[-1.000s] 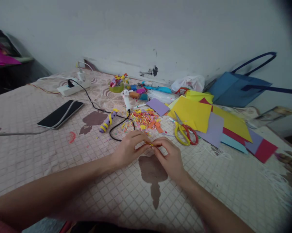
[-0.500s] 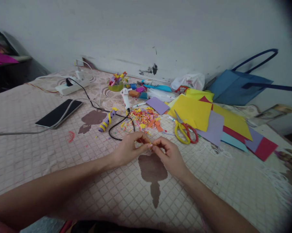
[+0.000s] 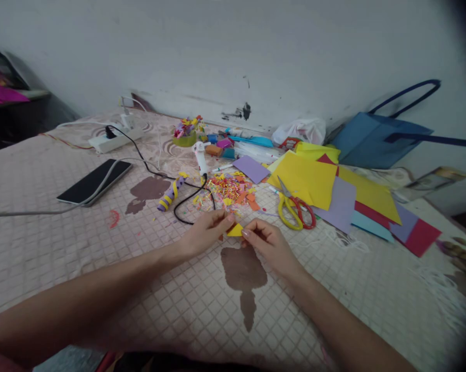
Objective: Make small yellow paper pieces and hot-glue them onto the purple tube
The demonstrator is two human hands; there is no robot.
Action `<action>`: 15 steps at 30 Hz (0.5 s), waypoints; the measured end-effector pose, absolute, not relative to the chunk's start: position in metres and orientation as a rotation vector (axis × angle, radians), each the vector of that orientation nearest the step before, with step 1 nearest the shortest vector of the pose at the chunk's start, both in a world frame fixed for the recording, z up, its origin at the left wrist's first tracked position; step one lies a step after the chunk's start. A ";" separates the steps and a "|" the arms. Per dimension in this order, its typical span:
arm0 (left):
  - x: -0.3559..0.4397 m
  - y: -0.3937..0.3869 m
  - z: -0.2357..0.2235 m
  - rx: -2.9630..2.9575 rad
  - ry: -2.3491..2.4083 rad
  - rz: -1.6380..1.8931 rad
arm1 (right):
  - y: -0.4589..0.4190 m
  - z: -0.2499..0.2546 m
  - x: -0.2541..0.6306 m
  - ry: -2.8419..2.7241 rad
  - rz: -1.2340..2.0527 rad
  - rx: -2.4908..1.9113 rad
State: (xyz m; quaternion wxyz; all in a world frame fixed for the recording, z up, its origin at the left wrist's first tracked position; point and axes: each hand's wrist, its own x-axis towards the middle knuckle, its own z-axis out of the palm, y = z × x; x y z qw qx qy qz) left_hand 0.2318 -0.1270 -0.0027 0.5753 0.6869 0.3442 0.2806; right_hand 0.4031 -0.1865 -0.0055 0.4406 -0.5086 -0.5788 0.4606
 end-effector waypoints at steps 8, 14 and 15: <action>0.229 -0.128 -0.002 1.576 0.743 0.597 | -0.186 -0.008 0.403 -1.358 1.178 -1.246; 0.229 -0.122 -0.003 1.560 0.742 0.477 | -0.186 -0.008 0.403 -1.399 1.186 -1.282; 0.229 -0.122 -0.003 1.574 0.751 0.487 | -0.186 -0.008 0.403 -1.416 1.179 -1.287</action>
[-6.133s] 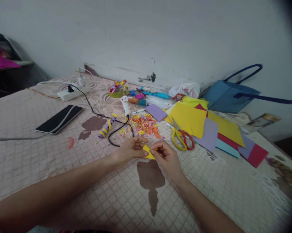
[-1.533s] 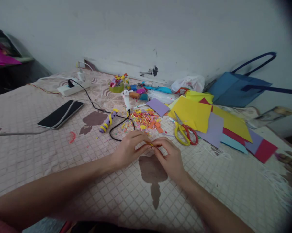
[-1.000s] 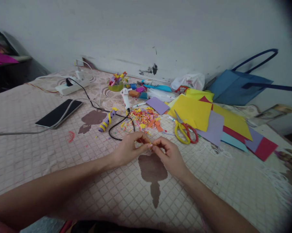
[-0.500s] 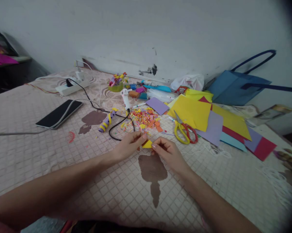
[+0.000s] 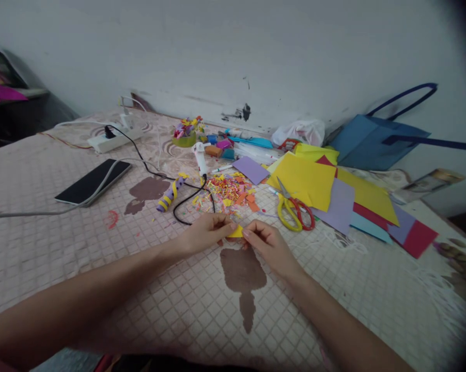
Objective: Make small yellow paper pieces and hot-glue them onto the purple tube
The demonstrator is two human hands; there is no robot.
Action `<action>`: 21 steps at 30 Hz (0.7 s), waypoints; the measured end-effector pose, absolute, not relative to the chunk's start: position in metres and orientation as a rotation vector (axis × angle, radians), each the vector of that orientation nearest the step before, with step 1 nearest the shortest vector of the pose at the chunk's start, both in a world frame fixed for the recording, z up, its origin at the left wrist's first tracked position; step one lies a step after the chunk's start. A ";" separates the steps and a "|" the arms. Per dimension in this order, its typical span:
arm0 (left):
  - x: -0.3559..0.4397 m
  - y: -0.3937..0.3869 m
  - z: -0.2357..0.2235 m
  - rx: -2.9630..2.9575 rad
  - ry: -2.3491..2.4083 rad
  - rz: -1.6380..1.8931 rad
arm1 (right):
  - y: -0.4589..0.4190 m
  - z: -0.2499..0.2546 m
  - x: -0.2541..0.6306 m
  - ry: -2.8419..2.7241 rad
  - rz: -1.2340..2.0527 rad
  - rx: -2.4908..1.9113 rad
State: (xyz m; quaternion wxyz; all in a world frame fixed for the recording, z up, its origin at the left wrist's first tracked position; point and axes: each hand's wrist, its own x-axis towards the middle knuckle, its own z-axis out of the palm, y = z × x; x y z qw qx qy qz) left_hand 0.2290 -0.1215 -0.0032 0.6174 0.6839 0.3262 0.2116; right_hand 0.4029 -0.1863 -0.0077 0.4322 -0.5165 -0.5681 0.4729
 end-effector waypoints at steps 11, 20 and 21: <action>0.229 -0.123 -0.007 1.659 0.753 0.543 | -0.187 -0.010 0.400 -1.385 1.328 -1.253; 0.228 -0.124 -0.006 1.525 0.709 0.443 | -0.186 -0.012 0.401 -1.276 1.263 -1.276; 0.228 -0.124 -0.006 1.520 0.704 0.464 | -0.186 -0.012 0.401 -1.269 1.273 -1.258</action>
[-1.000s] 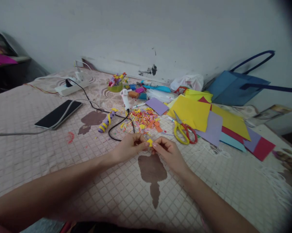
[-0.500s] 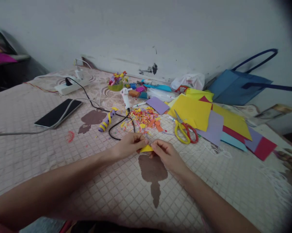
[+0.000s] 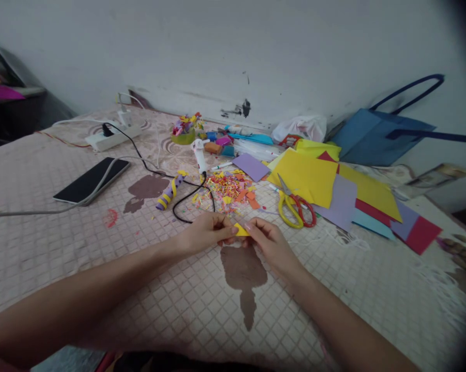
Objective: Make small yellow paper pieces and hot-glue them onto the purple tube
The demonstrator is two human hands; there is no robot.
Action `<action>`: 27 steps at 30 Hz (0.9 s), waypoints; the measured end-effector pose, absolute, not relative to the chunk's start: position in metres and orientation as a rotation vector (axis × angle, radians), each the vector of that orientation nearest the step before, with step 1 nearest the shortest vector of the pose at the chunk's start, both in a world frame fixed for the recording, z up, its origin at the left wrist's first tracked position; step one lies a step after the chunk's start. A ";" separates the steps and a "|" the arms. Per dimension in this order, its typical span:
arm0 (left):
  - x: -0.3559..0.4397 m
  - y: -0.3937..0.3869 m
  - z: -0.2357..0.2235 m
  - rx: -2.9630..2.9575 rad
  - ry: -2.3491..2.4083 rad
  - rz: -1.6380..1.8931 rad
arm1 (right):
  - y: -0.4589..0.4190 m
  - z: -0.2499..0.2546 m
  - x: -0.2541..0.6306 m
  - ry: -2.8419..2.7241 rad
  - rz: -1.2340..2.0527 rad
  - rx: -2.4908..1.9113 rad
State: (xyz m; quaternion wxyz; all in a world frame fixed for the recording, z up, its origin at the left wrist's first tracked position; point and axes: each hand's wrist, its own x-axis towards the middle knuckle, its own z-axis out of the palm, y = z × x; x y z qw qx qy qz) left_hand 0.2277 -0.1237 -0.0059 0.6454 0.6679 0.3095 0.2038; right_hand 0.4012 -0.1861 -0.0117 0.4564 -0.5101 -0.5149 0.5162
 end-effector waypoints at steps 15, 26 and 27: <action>0.231 -0.124 -0.011 1.494 0.684 0.488 | -0.186 -0.012 0.399 -1.187 1.260 -1.262; 0.231 -0.117 0.006 1.541 0.735 0.550 | -0.171 0.000 0.389 -1.139 1.297 -1.175; 0.232 -0.116 0.010 1.532 0.753 0.537 | -0.167 0.002 0.390 -1.149 1.294 -1.175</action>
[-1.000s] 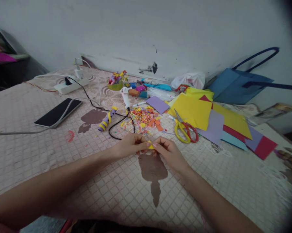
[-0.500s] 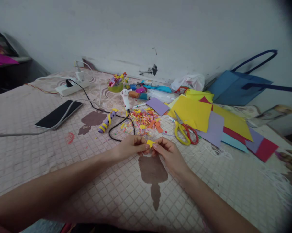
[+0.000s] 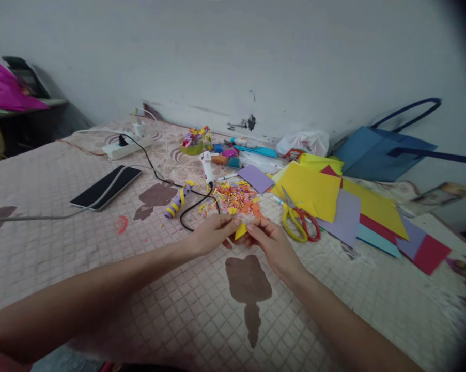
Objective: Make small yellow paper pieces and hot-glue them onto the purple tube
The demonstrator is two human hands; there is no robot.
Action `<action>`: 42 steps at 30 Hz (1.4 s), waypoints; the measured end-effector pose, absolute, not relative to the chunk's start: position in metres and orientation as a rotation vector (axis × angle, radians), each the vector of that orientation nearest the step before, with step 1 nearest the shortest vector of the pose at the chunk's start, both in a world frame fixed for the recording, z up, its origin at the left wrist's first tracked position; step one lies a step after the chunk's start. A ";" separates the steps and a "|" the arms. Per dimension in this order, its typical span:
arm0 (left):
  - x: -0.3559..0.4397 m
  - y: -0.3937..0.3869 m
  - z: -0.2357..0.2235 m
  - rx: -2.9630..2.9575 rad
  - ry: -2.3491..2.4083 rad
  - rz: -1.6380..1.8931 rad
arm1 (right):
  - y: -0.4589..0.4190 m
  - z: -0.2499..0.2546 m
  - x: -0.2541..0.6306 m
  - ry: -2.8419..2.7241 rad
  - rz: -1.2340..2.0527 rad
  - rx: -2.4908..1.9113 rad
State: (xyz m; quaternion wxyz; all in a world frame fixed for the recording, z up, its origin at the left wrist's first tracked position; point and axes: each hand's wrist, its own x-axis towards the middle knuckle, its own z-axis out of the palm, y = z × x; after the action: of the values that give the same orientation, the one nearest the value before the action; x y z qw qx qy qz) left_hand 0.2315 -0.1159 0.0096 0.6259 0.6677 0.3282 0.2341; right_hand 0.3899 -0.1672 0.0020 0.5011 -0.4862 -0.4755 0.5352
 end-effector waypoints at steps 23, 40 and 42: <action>0.240 -0.109 -0.002 1.445 0.778 0.607 | -0.166 -0.008 0.397 -1.066 1.346 -1.165; 0.238 -0.109 -0.009 1.244 0.736 0.664 | -0.168 -0.021 0.388 -0.993 1.146 -1.114; 0.237 -0.110 -0.009 1.217 0.741 0.660 | -0.167 -0.022 0.389 -1.027 1.121 -1.105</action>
State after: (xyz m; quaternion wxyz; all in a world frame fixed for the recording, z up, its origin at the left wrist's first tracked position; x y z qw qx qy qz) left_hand 0.2373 -0.1096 -0.0087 0.7075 0.5477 0.3336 0.2970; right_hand 0.3886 -0.1674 -0.0221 0.5900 -0.4747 -0.4412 0.4815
